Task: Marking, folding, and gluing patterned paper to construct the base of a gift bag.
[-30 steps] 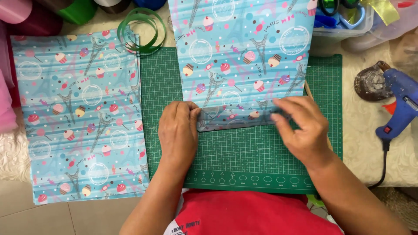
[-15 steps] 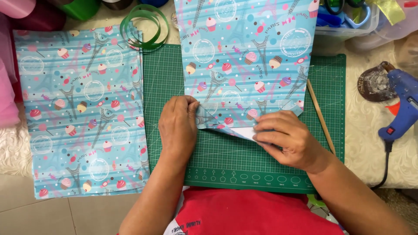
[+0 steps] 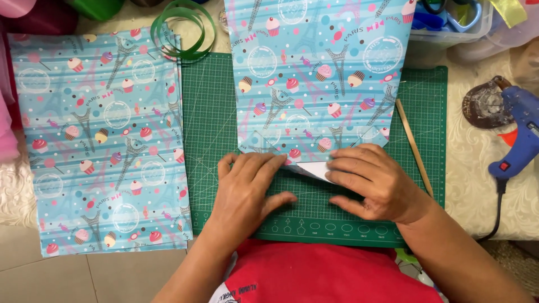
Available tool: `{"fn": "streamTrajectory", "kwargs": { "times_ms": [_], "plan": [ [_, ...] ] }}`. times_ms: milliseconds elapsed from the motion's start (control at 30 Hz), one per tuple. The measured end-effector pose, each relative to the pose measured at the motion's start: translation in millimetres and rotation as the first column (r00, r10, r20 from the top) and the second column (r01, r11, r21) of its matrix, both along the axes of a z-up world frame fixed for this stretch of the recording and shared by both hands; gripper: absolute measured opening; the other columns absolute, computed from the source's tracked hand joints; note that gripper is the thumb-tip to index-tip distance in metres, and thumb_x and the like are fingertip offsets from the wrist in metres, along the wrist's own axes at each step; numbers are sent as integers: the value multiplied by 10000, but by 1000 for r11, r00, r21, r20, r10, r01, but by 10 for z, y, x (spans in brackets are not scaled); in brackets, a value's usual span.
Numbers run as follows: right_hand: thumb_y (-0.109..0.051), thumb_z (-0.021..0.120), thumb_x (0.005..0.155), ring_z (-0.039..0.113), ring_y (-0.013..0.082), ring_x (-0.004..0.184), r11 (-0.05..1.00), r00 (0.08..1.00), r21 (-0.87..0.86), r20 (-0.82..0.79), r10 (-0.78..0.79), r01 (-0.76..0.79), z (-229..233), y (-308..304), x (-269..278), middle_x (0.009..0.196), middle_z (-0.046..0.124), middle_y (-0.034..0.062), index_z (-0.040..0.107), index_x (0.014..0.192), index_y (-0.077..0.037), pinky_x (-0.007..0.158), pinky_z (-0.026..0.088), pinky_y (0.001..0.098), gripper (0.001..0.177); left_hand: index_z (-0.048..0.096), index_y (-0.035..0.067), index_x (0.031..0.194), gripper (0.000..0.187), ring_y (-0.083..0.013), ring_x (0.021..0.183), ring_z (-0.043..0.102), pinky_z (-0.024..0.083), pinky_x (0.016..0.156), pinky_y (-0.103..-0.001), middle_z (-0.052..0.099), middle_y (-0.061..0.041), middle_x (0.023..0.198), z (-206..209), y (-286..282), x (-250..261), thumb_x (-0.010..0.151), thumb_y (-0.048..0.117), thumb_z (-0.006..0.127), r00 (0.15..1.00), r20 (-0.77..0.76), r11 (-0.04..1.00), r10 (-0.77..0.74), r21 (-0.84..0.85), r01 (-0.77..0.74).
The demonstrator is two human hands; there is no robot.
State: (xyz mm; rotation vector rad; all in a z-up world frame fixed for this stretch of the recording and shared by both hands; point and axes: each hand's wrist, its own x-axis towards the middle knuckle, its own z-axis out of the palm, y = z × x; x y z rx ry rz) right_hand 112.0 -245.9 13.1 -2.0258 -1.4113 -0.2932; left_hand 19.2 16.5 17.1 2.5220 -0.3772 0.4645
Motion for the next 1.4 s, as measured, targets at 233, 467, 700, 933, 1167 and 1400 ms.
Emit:
{"fn": "streamTrajectory", "kwargs": {
  "times_ms": [233, 467, 700, 933, 1167, 1400],
  "plan": [
    [-194, 745, 917, 758, 330, 990, 999, 999, 53, 32, -2, 1, -40, 65, 4, 995, 758, 100, 756, 915, -67, 859, 601, 464, 127, 748, 123, 1100, 168, -225, 968, 706, 485, 910, -377, 725, -29, 979, -293, -73, 54, 945, 187, 756, 981, 159, 994, 106, -18, -105],
    [-137, 739, 919, 764, 331, 991, 997, 1000, 74, 18, -25, 24, -130, 34, 1, 991, 768, 118, 747, 897, -42, 853, 623, 461, 98, 665, 108, 912, 109, -254, 866, 738, 554, 867, -408, 746, -65, 929, -176, -66, 59, 1004, 165, 674, 979, 185, 995, 89, 36, -97],
    [-283, 757, 894, 722, 345, 1079, 993, 998, -100, 24, -57, 59, 106, -58, -46, 1081, 752, 136, 743, 1017, -36, 933, 575, 500, 277, 672, 87, 1008, 271, -337, 1145, 695, 346, 1106, -702, 725, -154, 1147, -83, -44, -108, 910, 327, 753, 999, 43, 992, -30, 123, 25],
    [-181, 727, 925, 653, 361, 1251, 951, 997, -302, -14, -75, 67, 262, -279, -301, 1290, 697, 176, 657, 1285, 24, 1070, 537, 495, 419, 647, 81, 1111, 272, -310, 1245, 614, 409, 1078, -655, 654, -95, 1218, -69, -9, -207, 975, 285, 765, 992, 8, 974, -122, 193, 118],
    [-156, 775, 906, 630, 383, 1287, 936, 963, -234, 14, -269, 264, 110, -294, -503, 1347, 662, 195, 677, 1266, -7, 1103, 508, 549, 401, 623, 77, 1184, 163, -285, 1125, 645, 449, 968, -509, 677, -97, 1220, -26, -28, -96, 1025, 107, 643, 991, 65, 977, -114, 187, 101],
    [-48, 736, 940, 683, 366, 1187, 858, 860, -122, -53, -507, 498, 169, -178, -416, 1259, 709, 207, 654, 1279, 64, 1038, 553, 468, 366, 670, 79, 1185, 174, -252, 819, 622, 446, 818, -421, 687, -21, 921, -135, -15, 71, 1029, 153, 657, 992, 69, 989, 109, 92, -115]
  ]
}}
